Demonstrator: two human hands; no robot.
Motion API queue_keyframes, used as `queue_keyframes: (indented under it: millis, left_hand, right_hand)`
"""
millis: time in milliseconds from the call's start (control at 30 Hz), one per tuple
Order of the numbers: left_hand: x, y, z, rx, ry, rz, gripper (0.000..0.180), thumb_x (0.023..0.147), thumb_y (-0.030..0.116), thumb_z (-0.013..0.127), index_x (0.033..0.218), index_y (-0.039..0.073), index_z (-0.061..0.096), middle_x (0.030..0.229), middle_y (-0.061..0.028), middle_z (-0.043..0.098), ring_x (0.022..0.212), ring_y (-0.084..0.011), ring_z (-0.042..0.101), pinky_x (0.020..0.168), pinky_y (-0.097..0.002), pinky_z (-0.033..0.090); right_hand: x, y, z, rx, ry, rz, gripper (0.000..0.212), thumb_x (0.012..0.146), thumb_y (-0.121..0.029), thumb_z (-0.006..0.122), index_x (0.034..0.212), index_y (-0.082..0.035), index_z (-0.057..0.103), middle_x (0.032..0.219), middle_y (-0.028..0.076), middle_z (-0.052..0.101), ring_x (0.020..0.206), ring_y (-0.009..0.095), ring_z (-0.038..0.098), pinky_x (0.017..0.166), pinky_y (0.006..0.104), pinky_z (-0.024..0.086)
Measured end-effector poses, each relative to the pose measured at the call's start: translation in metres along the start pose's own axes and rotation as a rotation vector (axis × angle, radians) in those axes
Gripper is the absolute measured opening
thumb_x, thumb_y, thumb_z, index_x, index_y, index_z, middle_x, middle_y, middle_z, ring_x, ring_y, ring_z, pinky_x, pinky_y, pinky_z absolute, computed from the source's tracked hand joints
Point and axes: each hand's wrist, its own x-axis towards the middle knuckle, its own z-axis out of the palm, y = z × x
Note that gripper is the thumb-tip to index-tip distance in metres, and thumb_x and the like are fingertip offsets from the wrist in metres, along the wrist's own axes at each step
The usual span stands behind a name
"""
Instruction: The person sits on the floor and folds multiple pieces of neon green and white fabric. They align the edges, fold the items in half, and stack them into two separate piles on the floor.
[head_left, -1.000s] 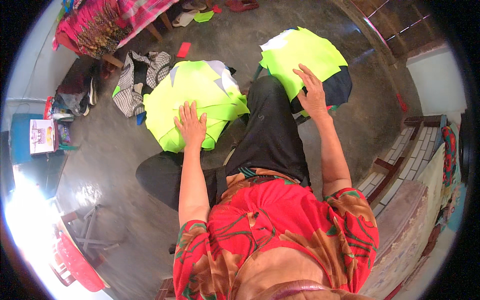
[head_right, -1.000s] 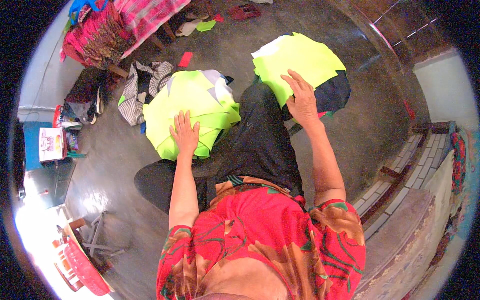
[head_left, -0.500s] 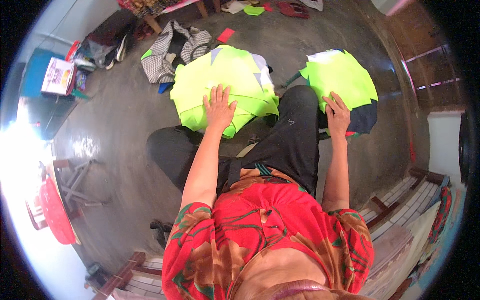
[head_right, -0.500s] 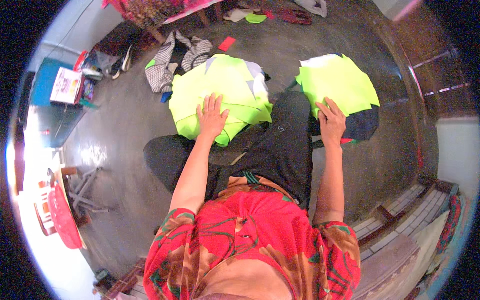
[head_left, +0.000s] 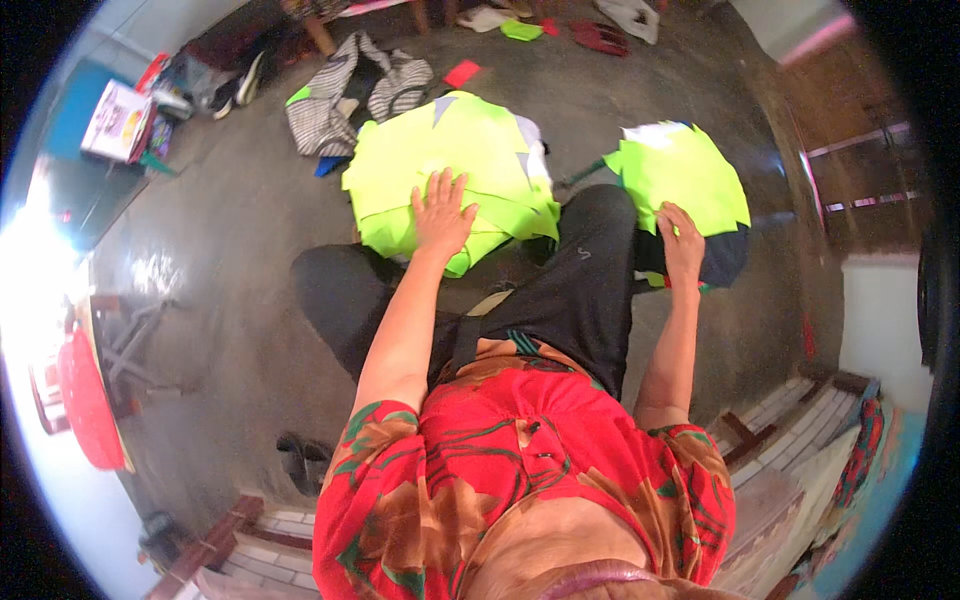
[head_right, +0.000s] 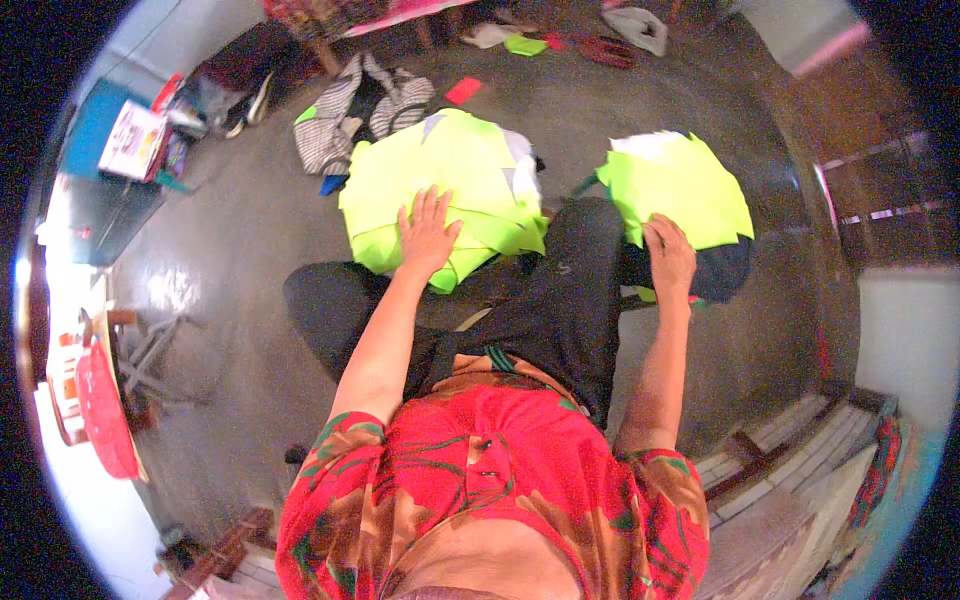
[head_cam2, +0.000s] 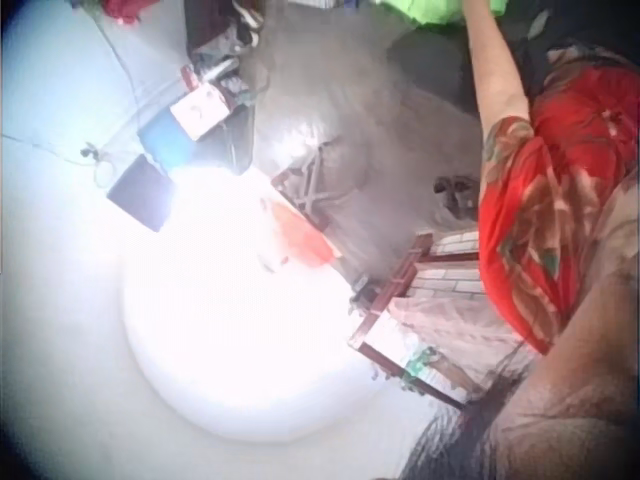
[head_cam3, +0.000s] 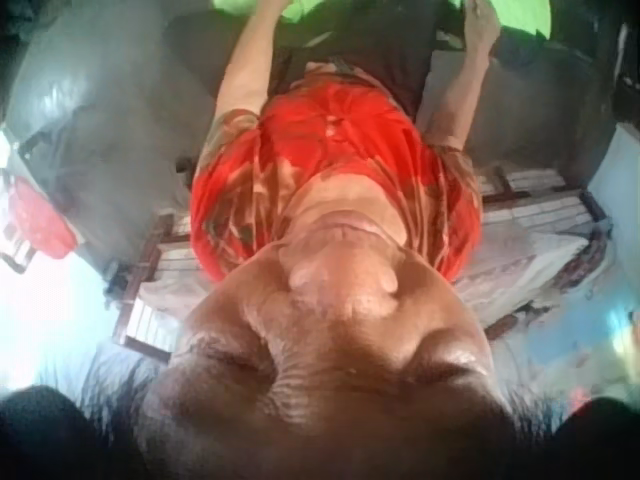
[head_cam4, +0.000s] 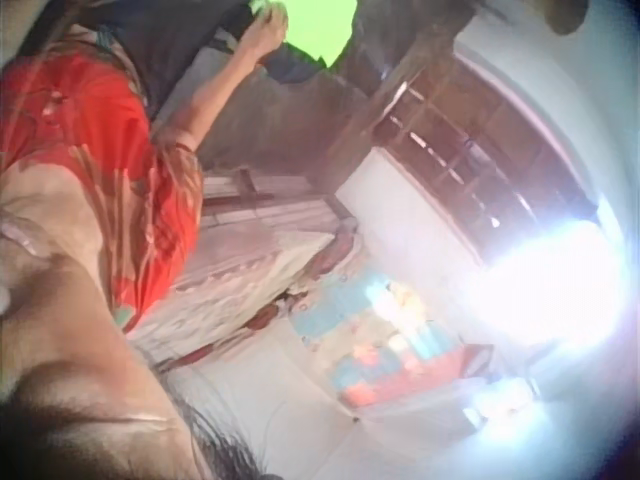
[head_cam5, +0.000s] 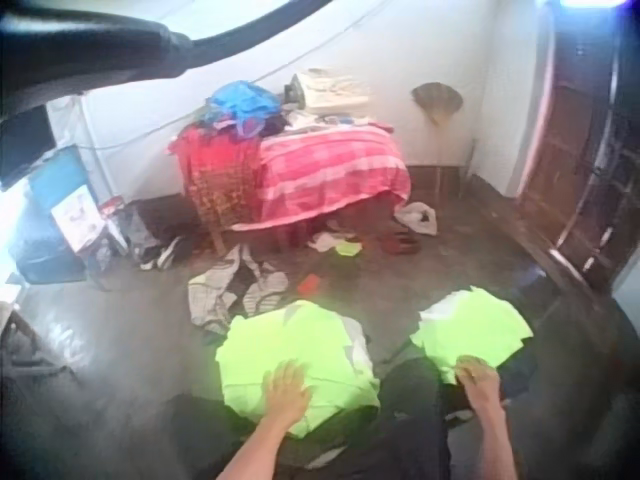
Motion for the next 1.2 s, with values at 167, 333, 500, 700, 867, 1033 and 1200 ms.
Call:
queue_keyframes:
  millis: [167,333,500,700,867,1033,1200]
  left_hand:
    - [-0.001,-0.005,0.006,0.053,-0.007,0.001,0.060,0.094,0.046,0.035,0.146,0.020,0.021,0.154,-0.0028,0.011,0.142,-0.0211,0.007,0.112,-0.0507,0.001]
    - [0.000,-0.004,0.002,0.049,0.013,0.012,0.060,0.094,0.046,0.037,0.145,0.019,0.024,0.153,-0.0040,0.015,0.141,-0.0230,0.010,0.111,-0.0521,0.003]
    - [0.001,-0.006,0.010,0.051,0.105,0.055,0.059,0.092,0.044,0.041,0.143,0.018,0.027,0.151,-0.0054,0.020,0.140,-0.0248,0.014,0.110,-0.0544,0.008]
    - [0.002,-0.008,0.012,0.045,0.126,0.066,0.059,0.092,0.043,0.043,0.143,0.019,0.027,0.151,-0.0057,0.020,0.139,-0.0254,0.015,0.110,-0.0555,0.009]
    - [0.000,-0.008,0.009,0.041,0.095,0.036,0.059,0.093,0.044,0.041,0.144,0.019,0.026,0.151,-0.0055,0.019,0.140,-0.0245,0.013,0.111,-0.0535,0.006]
    - [0.000,0.002,-0.008,0.056,-0.059,-0.005,0.060,0.095,0.046,0.035,0.146,0.021,0.020,0.154,-0.0032,0.010,0.142,-0.0212,0.006,0.112,-0.0497,0.000]
    - [0.000,0.005,-0.011,0.031,-0.057,-0.023,0.060,0.094,0.045,0.037,0.146,0.021,0.020,0.154,-0.0034,0.012,0.142,-0.0217,0.007,0.112,-0.0498,0.001]
  right_hand:
    - [0.005,0.001,0.001,0.080,0.032,0.042,0.018,0.081,-0.018,0.066,0.094,-0.006,0.067,0.106,0.009,0.066,0.095,0.025,0.063,0.083,0.0320,0.048]
    - [0.005,-0.011,-0.005,0.179,0.036,0.265,0.021,0.080,-0.022,0.066,0.094,-0.006,0.067,0.097,0.009,0.068,0.091,0.023,0.065,0.080,0.0303,0.048]
    - [0.014,-0.010,-0.004,0.245,0.013,0.381,0.020,0.080,-0.021,0.065,0.090,-0.004,0.066,0.082,0.003,0.066,0.073,0.013,0.057,0.068,0.0269,0.045]
    - [0.024,-0.019,-0.012,0.747,0.255,0.393,0.017,0.089,-0.017,0.058,0.091,-0.001,0.061,0.075,-0.002,0.055,0.070,0.006,0.047,0.063,0.0226,0.040]
    - [0.029,-0.062,-0.010,0.699,0.316,0.235,0.017,0.093,-0.021,0.055,0.095,-0.004,0.059,0.082,-0.003,0.054,0.075,0.006,0.050,0.066,0.0234,0.044]
    - [0.031,-0.107,0.049,1.337,-0.077,0.260,0.015,0.096,-0.023,0.049,0.097,-0.009,0.057,0.089,-0.002,0.060,0.076,0.008,0.058,0.061,0.0259,0.052]
    - [0.019,-0.122,0.116,1.406,-0.415,0.552,0.019,0.095,-0.031,0.051,0.097,-0.012,0.057,0.086,-0.005,0.058,0.072,0.005,0.055,0.054,0.0223,0.047]
